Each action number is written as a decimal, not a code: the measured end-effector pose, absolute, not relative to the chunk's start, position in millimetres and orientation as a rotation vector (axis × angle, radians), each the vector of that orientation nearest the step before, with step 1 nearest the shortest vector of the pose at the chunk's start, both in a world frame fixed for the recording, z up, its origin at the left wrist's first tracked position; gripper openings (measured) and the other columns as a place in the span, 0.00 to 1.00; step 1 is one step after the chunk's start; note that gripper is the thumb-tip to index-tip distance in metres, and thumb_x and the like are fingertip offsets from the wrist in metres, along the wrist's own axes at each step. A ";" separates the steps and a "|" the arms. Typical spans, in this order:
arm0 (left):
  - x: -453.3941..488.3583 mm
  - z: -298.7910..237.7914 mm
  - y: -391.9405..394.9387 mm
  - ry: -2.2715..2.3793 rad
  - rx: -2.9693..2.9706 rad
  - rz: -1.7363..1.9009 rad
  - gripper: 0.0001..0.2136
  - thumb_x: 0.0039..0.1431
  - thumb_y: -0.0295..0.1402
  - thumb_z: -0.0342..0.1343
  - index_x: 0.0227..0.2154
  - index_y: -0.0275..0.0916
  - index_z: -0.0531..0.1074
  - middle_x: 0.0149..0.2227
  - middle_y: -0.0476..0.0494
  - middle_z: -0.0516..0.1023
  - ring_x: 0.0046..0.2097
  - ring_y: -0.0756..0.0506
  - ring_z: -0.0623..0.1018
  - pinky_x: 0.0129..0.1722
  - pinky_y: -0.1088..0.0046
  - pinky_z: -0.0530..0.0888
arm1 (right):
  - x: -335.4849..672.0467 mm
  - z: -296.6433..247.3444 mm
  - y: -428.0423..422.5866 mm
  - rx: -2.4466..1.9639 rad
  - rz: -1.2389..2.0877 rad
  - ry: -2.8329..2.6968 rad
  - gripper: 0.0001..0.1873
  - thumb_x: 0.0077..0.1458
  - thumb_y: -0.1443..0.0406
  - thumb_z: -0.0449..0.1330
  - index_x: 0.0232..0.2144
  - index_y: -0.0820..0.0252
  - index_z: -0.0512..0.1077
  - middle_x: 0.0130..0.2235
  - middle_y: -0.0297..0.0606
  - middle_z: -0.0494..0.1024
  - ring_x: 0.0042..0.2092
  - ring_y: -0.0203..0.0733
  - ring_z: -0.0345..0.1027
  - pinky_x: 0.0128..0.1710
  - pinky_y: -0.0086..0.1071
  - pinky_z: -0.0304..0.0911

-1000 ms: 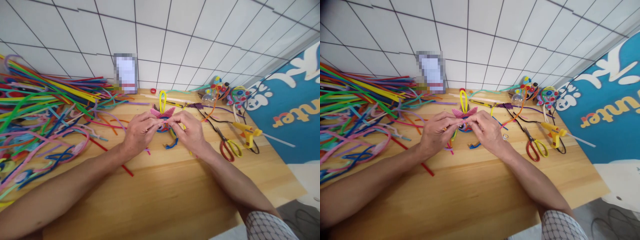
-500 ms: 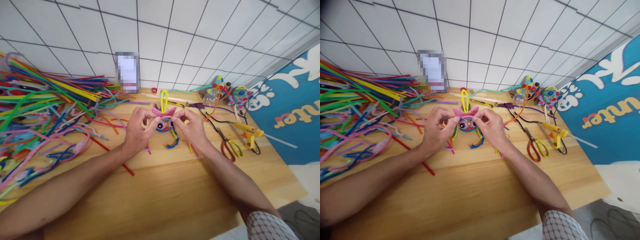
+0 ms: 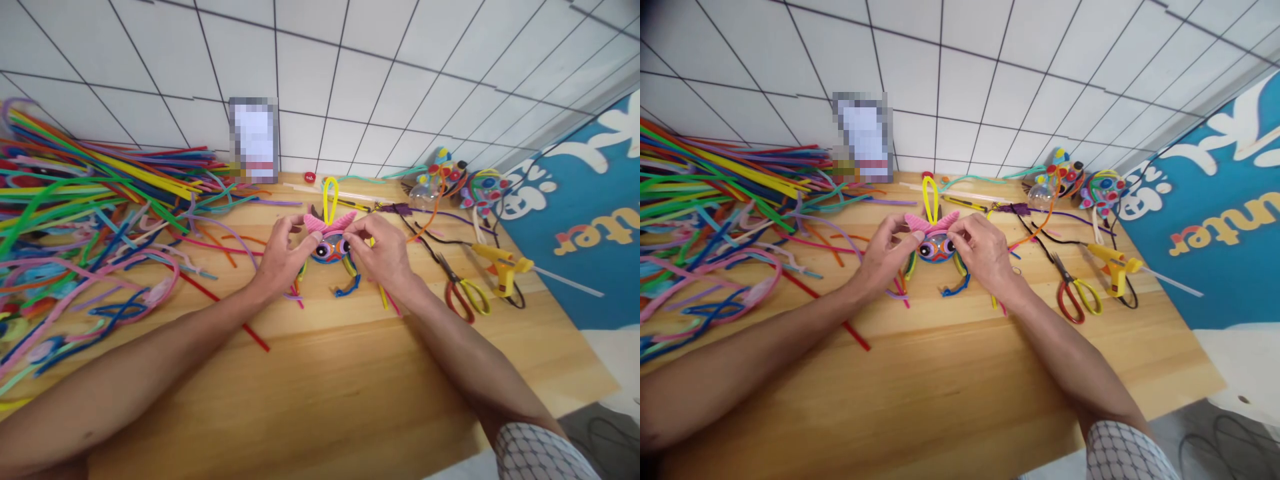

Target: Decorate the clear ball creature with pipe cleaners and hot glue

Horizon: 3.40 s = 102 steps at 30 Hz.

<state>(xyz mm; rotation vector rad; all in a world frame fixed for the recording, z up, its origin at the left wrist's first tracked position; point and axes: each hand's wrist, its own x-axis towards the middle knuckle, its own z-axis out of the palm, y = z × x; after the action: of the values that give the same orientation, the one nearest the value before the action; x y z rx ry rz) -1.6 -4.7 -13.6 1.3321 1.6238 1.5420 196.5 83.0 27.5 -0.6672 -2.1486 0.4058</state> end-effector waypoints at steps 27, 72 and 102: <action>-1.1 -3.1 -2.1 1.586 1.345 1.412 0.09 0.64 0.42 0.59 0.34 0.41 0.75 0.41 0.43 0.79 0.43 0.42 0.78 0.43 0.64 0.75 | 208.1 41.5 81.6 -0.535 0.342 -2.429 0.19 0.64 0.75 0.57 0.46 0.55 0.83 0.42 0.39 0.87 0.43 0.41 0.81 0.46 0.35 0.75; -4.2 2.8 -3.8 1.414 1.229 1.395 0.10 0.62 0.42 0.61 0.37 0.42 0.78 0.43 0.45 0.81 0.44 0.42 0.79 0.48 0.64 0.76 | 212.1 50.2 79.2 -0.596 0.396 -2.474 0.20 0.64 0.76 0.55 0.48 0.54 0.82 0.50 0.40 0.87 0.51 0.44 0.82 0.54 0.39 0.75; -3.0 -0.7 -4.6 1.519 1.323 1.418 0.10 0.63 0.41 0.61 0.30 0.42 0.75 0.37 0.47 0.77 0.40 0.44 0.78 0.41 0.67 0.75 | 212.5 50.9 74.3 -0.646 0.278 -2.512 0.19 0.63 0.74 0.56 0.50 0.54 0.80 0.45 0.41 0.87 0.45 0.46 0.82 0.47 0.39 0.75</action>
<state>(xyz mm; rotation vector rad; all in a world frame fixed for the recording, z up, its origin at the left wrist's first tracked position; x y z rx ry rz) -3.0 -4.6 -0.7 1.3227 1.5191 1.4176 212.5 74.3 50.9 -0.6459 -2.5120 0.2779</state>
